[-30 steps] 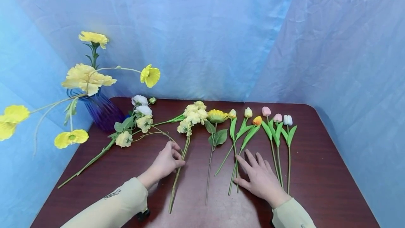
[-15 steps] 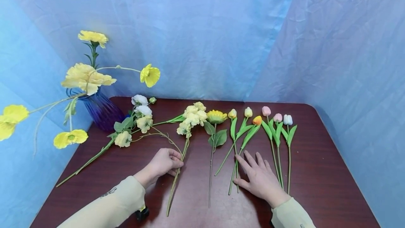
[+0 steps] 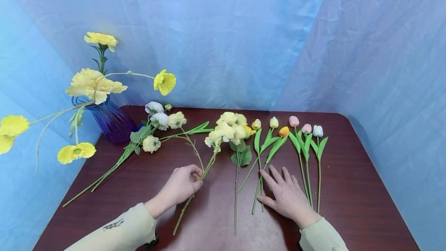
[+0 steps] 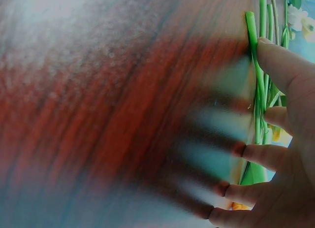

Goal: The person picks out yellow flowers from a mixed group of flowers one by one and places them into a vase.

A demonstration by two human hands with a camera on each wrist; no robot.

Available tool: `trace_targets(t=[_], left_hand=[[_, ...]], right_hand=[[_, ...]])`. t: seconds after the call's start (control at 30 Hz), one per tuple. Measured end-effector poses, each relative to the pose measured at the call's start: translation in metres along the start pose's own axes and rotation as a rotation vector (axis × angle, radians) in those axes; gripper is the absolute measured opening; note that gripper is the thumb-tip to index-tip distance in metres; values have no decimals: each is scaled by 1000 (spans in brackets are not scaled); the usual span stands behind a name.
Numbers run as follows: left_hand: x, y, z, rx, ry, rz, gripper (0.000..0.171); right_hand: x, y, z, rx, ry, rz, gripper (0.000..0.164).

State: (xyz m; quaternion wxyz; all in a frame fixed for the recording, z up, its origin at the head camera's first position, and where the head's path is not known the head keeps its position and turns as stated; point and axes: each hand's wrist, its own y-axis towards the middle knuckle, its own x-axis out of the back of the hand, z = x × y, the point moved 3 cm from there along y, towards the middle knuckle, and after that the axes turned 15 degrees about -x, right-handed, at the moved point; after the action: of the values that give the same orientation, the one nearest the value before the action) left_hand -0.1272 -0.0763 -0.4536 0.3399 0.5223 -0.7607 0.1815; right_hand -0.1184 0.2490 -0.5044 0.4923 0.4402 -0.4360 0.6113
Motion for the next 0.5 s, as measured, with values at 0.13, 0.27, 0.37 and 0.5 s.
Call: trace_targets(t=[0.13,0.27,0.37,0.5], left_hand=[[3,-3,-13,-63,64,15,12],[6,-4,-22,-133,174,32,13],[11,-3,-25,-213,299,33,13],[23,-1,-30,-381,555,-22,14]], right_hand=[[0,0,0,1,3,1,78],[0,0,0,6,5,0,78],[-1,0,-1,10,5,-3,78],[-2,0,-1,52,-10,-54,76]])
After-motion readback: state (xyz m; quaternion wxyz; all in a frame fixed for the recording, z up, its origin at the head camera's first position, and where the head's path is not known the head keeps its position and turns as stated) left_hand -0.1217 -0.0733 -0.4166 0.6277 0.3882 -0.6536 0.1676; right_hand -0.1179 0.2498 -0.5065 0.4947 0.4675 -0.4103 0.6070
